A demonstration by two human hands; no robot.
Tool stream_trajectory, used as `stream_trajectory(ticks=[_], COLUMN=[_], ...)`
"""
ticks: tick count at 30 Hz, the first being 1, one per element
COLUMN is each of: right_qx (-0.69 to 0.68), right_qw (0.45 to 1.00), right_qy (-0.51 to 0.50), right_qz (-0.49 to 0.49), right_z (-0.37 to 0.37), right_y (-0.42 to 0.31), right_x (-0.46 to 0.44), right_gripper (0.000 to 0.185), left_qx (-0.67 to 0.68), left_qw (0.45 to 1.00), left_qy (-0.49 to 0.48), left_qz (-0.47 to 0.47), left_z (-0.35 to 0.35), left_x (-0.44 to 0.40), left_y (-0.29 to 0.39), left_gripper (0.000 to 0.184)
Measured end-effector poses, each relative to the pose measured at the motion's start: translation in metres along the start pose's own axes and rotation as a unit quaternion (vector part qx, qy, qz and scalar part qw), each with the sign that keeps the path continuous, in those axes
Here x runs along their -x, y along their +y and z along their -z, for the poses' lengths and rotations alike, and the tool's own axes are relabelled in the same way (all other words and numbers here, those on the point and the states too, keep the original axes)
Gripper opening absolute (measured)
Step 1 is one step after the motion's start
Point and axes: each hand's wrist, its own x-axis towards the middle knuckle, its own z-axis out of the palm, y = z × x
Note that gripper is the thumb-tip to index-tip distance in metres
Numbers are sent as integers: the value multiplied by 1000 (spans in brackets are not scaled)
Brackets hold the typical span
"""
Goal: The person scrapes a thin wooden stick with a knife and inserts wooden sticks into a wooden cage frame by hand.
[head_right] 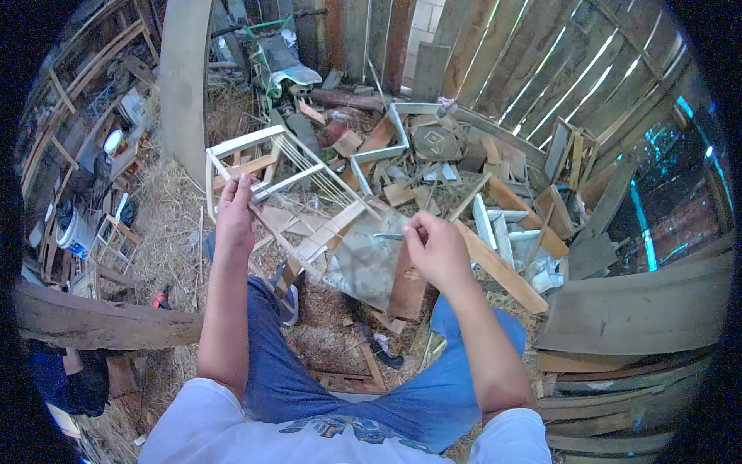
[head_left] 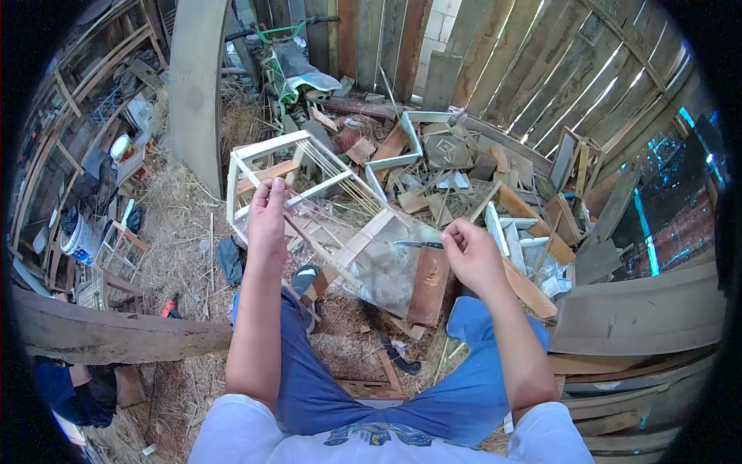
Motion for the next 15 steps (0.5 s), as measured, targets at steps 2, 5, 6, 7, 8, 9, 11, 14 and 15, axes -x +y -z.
stream_trajectory(ticks=[2,5,6,7,8,9,11,14,15], right_qx=[-16,-30,-37,-44,-31,-30,-61,-58,-52], right_qw=[1000,996,995,994,994,994,987,986,985], right_qy=[11,30,12,-5,-10,-8,10,6,5], right_qz=[-6,73,88,100,105,101,145,157,162], right_z=[-1,-19,-25,-30,-33,-37,-42,-49,-52], right_y=[1,-4,-7,-12,-18,-23,-31,-31,-30], right_x=[2,4,4,6,8,9,8,3,2], right_gripper=[16,14,15,16,16,16,15,15,15], left_qx=[2,-23,-24,-31,-37,-37,-23,-15,-11], left_qw=[1000,999,999,998,998,997,996,996,995], left_qy=[-26,-46,-47,-49,-51,-54,-81,-90,-92], left_qz=[4,9,11,21,31,33,8,17,19], left_z=[0,-4,-7,-11,-14,-18,-26,-39,-41], left_x=[5,14,16,20,22,24,27,33,33], left_y=[3,6,8,9,9,8,5,0,-2], left_gripper=[18,18,18,18,18,18,18,18,18])
